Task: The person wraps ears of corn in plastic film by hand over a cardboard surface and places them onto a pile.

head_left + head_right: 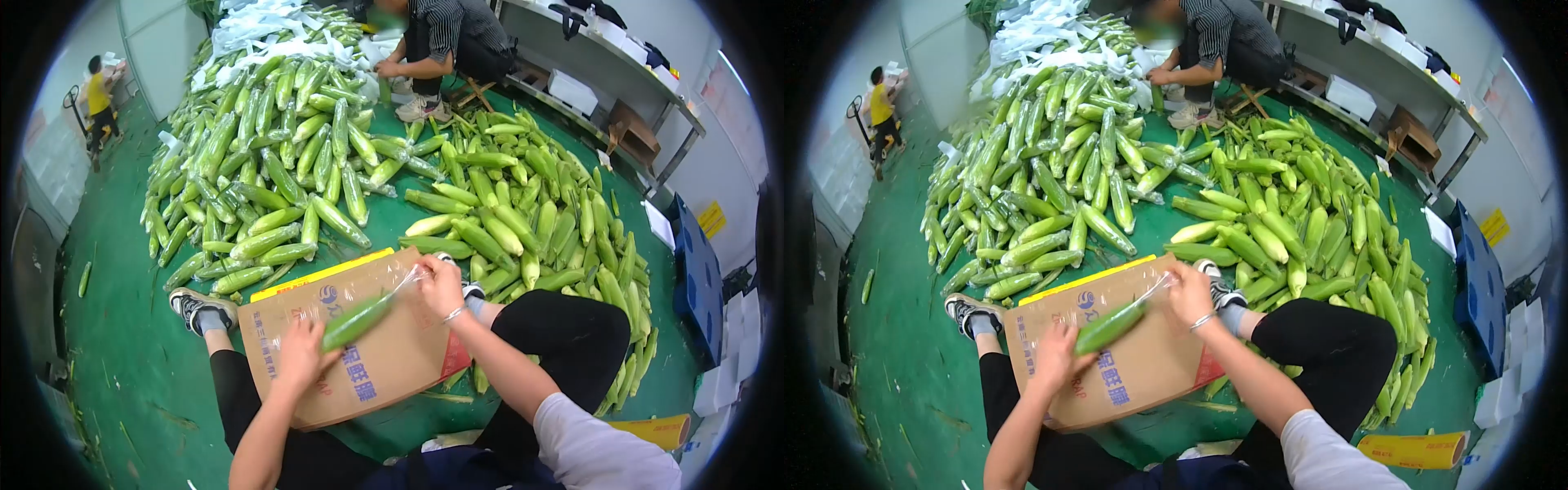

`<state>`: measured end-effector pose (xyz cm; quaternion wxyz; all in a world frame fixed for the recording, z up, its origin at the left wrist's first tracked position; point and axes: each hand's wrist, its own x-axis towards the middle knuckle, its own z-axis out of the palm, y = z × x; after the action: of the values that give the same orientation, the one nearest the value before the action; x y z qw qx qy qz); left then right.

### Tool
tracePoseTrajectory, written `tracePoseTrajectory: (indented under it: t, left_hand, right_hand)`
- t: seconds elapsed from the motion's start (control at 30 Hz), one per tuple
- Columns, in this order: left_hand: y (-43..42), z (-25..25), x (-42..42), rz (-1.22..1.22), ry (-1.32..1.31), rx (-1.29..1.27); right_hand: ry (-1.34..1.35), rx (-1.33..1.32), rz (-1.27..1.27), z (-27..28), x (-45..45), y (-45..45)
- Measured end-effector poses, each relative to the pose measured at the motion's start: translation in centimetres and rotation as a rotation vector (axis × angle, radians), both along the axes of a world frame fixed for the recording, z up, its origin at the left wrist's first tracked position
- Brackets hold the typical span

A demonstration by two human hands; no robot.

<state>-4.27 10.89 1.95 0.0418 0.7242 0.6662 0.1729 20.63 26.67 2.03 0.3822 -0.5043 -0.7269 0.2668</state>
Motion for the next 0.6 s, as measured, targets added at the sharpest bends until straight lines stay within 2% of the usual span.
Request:
tracePoseTrajectory:
  t: [0.03, 0.07, 0.1, 0.13, 0.2, 0.27, 0.3, 0.37, 0.43, 0.53, 0.57, 0.6]
  left_hand:
    - [-1.3, -0.8, 0.9, -0.041, -0.05, 0.005]
    - [-3.4, 0.1, 2.6, -0.033, -0.153, -0.142]
    - [-5.3, 1.9, 4.5, 0.022, -0.183, -0.34]
    - [-6.8, -0.2, 3.8, -0.19, -0.19, -0.344]
    - [-6.7, 1.1, 4.4, -0.135, -0.247, -0.419]
    - [-4.5, 1.4, 3.5, 0.04, -0.113, -0.03]
    - [-3.7, 1.4, 2.8, 0.134, -0.145, 0.075]
    - [-1.9, 0.8, 2.1, 0.047, -0.09, 0.148]
    - [-0.4, -0.1, 1.0, 0.023, -0.03, 0.163]
    - [1.3, -2.7, -1.2, 0.014, -0.09, -0.056]
    - [0.4, -1.2, 0.2, -0.03, -0.132, 0.0]
    - [-1.0, -0.1, 2.0, -0.027, -0.167, 0.072]
  right_hand:
    - [0.132, -0.296, 0.02, 1.5, 0.1, -1.3]
    - [0.274, -0.591, 0.042, 2.3, 0.1, -3.7]
    - [0.13, -0.474, 0.215, 2.0, 0.9, -6.9]
    - [-0.143, -0.024, 0.423, 0.7, 1.5, -10.1]
    - [-0.448, -0.048, 0.671, 0.9, 1.1, -12.7]
    - [-0.574, 0.023, 0.536, 1.7, -2.5, -8.5]
    - [-0.637, 0.062, 0.46, 2.0, -4.7, -5.5]
    - [-0.766, 0.042, 0.627, -0.1, -9.5, 0.0]
    - [-0.346, -0.475, 1.145, -1.9, -14.1, 1.3]
    - [-0.277, -0.487, 1.335, -3.6, -15.0, 1.3]
    - [-0.514, -0.311, 1.434, -2.1, -14.5, 0.7]
    - [-0.599, -0.124, 1.43, -5.9, -13.9, -0.3]
